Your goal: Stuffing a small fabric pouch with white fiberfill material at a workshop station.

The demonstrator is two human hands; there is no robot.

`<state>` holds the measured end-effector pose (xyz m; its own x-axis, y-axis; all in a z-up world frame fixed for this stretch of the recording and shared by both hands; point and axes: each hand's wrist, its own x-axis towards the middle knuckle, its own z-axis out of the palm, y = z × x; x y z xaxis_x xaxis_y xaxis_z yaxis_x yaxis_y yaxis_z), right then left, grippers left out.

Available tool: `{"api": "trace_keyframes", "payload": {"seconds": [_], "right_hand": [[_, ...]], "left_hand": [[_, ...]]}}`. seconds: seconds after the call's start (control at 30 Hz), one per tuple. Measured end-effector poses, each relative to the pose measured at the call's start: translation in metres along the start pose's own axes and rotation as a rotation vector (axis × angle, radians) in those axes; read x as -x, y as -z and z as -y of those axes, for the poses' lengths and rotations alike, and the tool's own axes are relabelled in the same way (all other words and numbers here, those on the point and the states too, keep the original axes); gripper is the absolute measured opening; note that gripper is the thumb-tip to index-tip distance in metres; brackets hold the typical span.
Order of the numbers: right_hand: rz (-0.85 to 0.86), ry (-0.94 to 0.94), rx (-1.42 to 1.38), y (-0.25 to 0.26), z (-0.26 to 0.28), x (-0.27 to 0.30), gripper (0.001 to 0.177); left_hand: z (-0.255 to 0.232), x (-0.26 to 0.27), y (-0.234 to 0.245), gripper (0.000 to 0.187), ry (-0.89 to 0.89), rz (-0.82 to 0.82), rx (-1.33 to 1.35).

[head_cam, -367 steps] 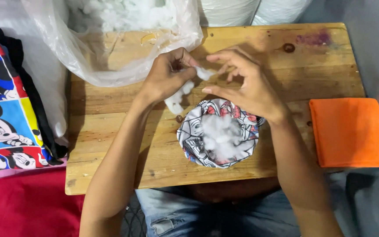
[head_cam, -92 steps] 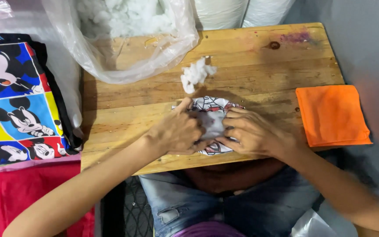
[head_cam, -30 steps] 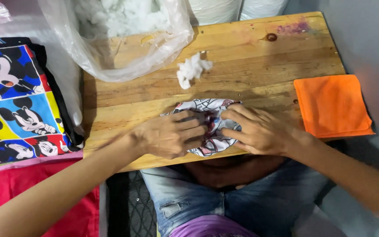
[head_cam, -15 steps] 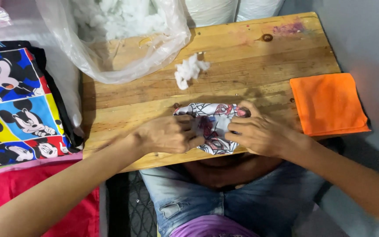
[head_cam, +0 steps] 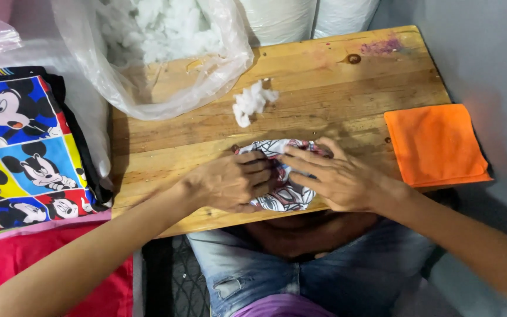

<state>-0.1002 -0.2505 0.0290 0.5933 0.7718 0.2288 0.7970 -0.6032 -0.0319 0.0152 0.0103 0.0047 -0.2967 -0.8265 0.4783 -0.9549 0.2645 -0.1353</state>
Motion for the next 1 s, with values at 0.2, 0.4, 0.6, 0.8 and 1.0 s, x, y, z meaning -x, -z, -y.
{"api": "trace_keyframes", "payload": {"seconds": [0.2,0.4,0.6,0.8,1.0], "right_hand": [[0.193,0.048,0.115,-0.050,-0.025,0.024,0.035],[0.283,-0.067,0.150,-0.053,-0.030,0.015,0.035],[0.101,-0.086,0.060,-0.027,-0.013,0.007,0.056],[-0.020,-0.095,-0.090,-0.040,-0.003,0.010,0.052],[-0.305,-0.149,-0.130,0.008,-0.003,-0.010,0.025]], "left_hand": [[0.002,0.025,-0.022,0.016,0.002,0.060,-0.122],[0.003,0.015,-0.003,0.024,0.088,0.077,-0.116],[-0.003,0.006,0.010,0.040,0.136,-0.074,-0.036],[-0.017,0.021,-0.008,0.039,0.135,-0.134,-0.062],[-0.010,0.008,0.023,0.037,0.439,-0.280,0.039]]}}
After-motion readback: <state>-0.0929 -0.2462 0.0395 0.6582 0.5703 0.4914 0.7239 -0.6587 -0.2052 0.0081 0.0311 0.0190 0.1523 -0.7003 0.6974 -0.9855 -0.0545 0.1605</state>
